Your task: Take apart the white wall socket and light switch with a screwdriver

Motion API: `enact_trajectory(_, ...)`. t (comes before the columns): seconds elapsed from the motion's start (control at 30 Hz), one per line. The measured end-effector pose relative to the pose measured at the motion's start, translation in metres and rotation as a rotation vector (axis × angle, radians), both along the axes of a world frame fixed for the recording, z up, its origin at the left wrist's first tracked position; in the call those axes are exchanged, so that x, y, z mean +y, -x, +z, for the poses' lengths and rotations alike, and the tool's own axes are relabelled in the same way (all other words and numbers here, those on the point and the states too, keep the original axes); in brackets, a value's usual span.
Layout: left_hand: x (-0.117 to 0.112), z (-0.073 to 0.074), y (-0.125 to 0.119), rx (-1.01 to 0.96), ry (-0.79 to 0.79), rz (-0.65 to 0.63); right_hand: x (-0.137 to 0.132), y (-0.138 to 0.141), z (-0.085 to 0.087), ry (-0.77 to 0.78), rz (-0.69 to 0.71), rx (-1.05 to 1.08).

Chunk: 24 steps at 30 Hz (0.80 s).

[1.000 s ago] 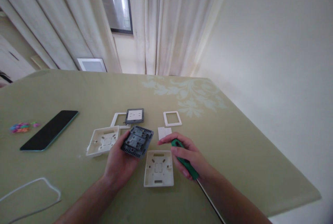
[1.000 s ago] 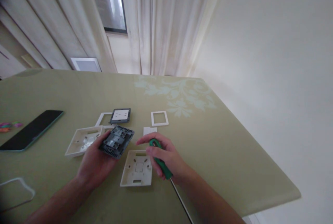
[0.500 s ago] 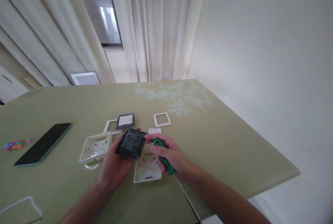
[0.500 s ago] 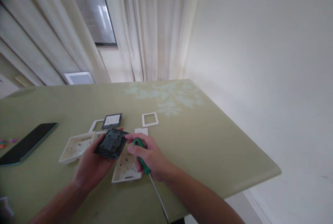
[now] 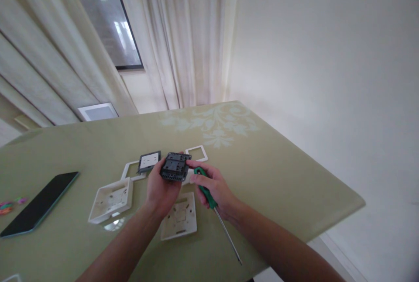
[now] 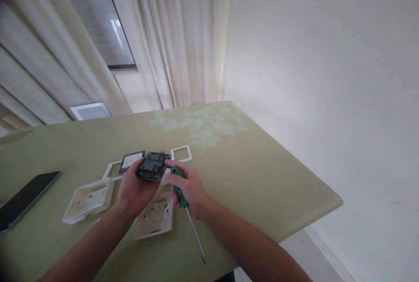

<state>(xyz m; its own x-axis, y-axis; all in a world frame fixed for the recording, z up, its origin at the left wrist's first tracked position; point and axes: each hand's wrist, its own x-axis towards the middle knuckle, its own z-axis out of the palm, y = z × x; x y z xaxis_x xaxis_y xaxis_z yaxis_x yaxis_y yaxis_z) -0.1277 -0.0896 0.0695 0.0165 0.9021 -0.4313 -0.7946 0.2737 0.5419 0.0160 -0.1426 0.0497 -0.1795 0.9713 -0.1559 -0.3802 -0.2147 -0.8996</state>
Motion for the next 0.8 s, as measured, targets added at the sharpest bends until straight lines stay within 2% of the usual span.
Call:
enact_trajectory(0.3,0.025,-0.005,-0.032,-0.062,0.005,-0.013,0.016,-0.011,-0.003,-0.054,-0.19,0.073)
enact_trajectory(0.6,0.029,-0.011,-0.029,-0.059,-0.015,-0.06,0.02,-0.01,-0.007,-0.098,-0.262,0.107)
enact_trajectory(0.8,0.031,-0.021,-0.028,-0.015,-0.07,-0.134,0.02,-0.012,-0.005,-0.087,-0.261,0.13)
